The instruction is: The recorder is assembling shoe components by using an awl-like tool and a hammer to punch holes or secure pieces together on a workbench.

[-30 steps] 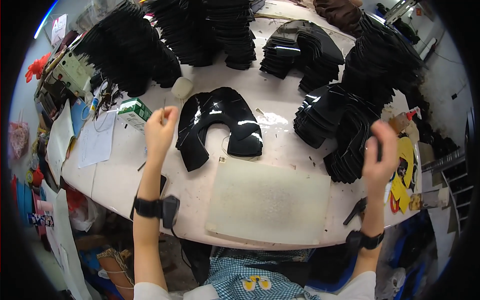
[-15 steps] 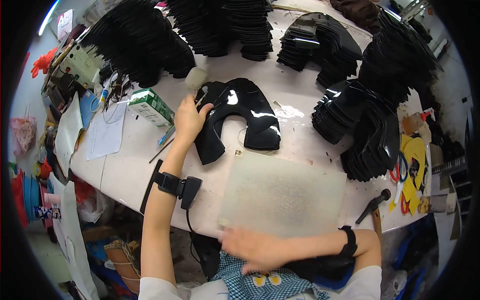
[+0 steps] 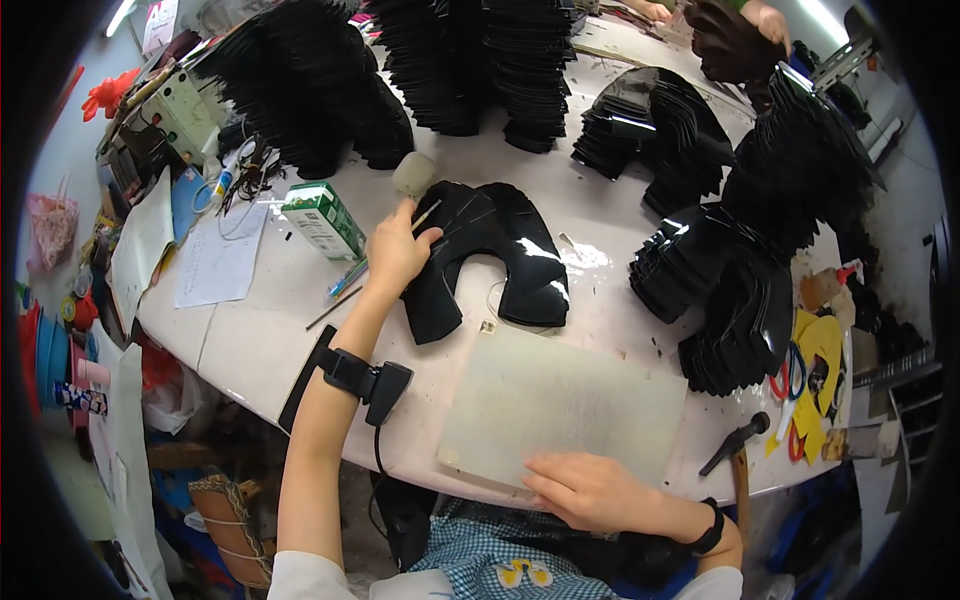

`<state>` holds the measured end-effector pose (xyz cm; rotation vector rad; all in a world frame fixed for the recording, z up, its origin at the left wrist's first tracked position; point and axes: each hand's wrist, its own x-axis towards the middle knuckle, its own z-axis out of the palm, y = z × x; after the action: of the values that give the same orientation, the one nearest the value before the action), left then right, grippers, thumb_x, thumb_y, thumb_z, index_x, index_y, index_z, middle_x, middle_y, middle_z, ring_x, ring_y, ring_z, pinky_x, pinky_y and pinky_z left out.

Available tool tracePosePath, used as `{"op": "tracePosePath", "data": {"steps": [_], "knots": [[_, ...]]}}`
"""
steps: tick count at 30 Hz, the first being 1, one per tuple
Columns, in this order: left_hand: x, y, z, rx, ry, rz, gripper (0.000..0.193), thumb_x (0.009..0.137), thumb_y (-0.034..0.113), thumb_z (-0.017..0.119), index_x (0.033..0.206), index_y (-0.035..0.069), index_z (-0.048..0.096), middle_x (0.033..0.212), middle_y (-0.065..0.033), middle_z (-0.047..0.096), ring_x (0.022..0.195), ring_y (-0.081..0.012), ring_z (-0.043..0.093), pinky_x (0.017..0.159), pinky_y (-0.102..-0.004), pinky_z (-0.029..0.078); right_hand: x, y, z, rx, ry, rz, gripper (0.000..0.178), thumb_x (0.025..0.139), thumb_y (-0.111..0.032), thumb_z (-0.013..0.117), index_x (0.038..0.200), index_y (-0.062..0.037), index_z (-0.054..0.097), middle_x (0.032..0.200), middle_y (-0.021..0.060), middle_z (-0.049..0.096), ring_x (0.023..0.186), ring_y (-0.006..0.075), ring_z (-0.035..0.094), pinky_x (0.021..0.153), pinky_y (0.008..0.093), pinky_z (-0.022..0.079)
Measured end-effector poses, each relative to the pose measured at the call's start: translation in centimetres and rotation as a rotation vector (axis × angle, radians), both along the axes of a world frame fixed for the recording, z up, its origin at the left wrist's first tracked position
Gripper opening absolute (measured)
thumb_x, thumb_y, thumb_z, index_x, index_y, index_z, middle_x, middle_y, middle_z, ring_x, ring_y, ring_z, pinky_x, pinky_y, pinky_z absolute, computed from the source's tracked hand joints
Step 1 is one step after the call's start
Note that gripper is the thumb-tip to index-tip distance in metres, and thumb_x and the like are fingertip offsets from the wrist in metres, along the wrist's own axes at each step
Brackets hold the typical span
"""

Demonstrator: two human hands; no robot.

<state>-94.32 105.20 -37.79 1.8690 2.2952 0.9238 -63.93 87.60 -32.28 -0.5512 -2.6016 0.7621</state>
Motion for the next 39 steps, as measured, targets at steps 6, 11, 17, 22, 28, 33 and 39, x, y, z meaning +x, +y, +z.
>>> {"op": "tracePosePath", "data": {"steps": [6, 11, 17, 22, 28, 33, 39], "knots": [[2.6, -2.8, 3.7, 0.395, 0.077, -0.235, 0.014, 0.065, 0.004, 0.066, 0.072, 0.006, 0.054, 0.083, -0.0084, 0.053, 0.059, -0.0280, 0.055, 0.048, -0.0327, 0.044, 1.8, 0.4, 0.2, -0.042, -0.038, -0.050, 0.026, 0.074, -0.015, 0.065, 0.095, -0.0022, 0.057, 0.100, 0.0133, 0.060, 0.089, 0.0259, 0.060, 0.074, 0.0326, 0.050], [4.6, -10.2, 11.0, 0.549, 0.120, -0.506, 0.016, 0.057, -0.004, 0.063, 0.065, 0.004, 0.050, 0.078, -0.0085, 0.049, 0.047, -0.0189, 0.049, 0.041, -0.0268, 0.038, 2.6, 2.8, 3.9, 0.144, 0.145, -0.430, 0.043, 0.070, -0.014, 0.071, 0.107, -0.0022, 0.053, 0.108, 0.0165, 0.056, 0.092, 0.0296, 0.058, 0.077, 0.0348, 0.048], [6.7, -15.8, 13.8, 0.386, -0.228, -0.760, 0.018, 0.051, 0.001, 0.068, 0.060, 0.004, 0.053, 0.079, -0.0086, 0.051, 0.040, -0.0098, 0.045, 0.037, -0.0231, 0.035, 4.0, 3.0, 6.0, 0.375, 0.334, -0.506, 0.076, 0.070, -0.040, 0.073, 0.123, -0.0013, 0.035, 0.119, 0.0240, 0.044, 0.104, 0.0345, 0.049, 0.085, 0.0411, 0.042], [8.8, -17.9, 15.1, -0.035, -0.578, -1.156, 0.021, 0.061, 0.008, 0.075, 0.076, 0.002, 0.060, 0.086, -0.0062, 0.049, 0.049, -0.0071, 0.047, 0.041, -0.0208, 0.035, 2.3, 0.2, 6.8, 0.335, 0.423, -0.366, 0.041, 0.072, -0.017, 0.069, 0.106, -0.0033, 0.051, 0.104, 0.0168, 0.055, 0.087, 0.0303, 0.057, 0.071, 0.0364, 0.049], [8.7, -18.9, 11.5, -0.610, -1.407, -1.173, 0.018, 0.077, 0.012, 0.069, 0.091, 0.002, 0.065, 0.092, -0.0060, 0.052, 0.074, -0.0082, 0.049, 0.060, -0.0178, 0.037, 3.5, -2.6, 4.3, 0.377, 0.416, -0.404, 0.034, 0.070, -0.006, 0.062, 0.103, -0.0134, 0.058, 0.104, 0.0168, 0.057, 0.082, 0.0263, 0.060, 0.061, 0.0273, 0.050], [9.6, -20.5, 9.8, -0.858, -1.664, -0.930, 0.010, 0.080, -0.001, 0.062, 0.089, 0.002, 0.061, 0.095, -0.0065, 0.054, 0.087, -0.0123, 0.051, 0.075, -0.0218, 0.039, 3.4, -4.2, 4.0, 0.344, 0.459, -0.331, 0.027, 0.074, -0.014, 0.060, 0.099, -0.0224, 0.063, 0.111, 0.0144, 0.055, 0.086, 0.0264, 0.060, 0.065, 0.0319, 0.052], [7.6, -17.6, 8.3, -0.705, -1.262, -0.740, 0.009, 0.078, -0.002, 0.063, 0.086, 0.001, 0.063, 0.084, -0.0022, 0.060, 0.074, -0.0063, 0.054, 0.065, -0.0185, 0.044, 7.3, -3.5, 4.6, -0.426, 0.597, -0.005, 0.023, 0.073, -0.017, 0.069, 0.093, -0.0113, 0.061, 0.091, 0.0190, 0.064, 0.092, 0.0426, 0.059, 0.071, 0.0431, 0.052]]}}
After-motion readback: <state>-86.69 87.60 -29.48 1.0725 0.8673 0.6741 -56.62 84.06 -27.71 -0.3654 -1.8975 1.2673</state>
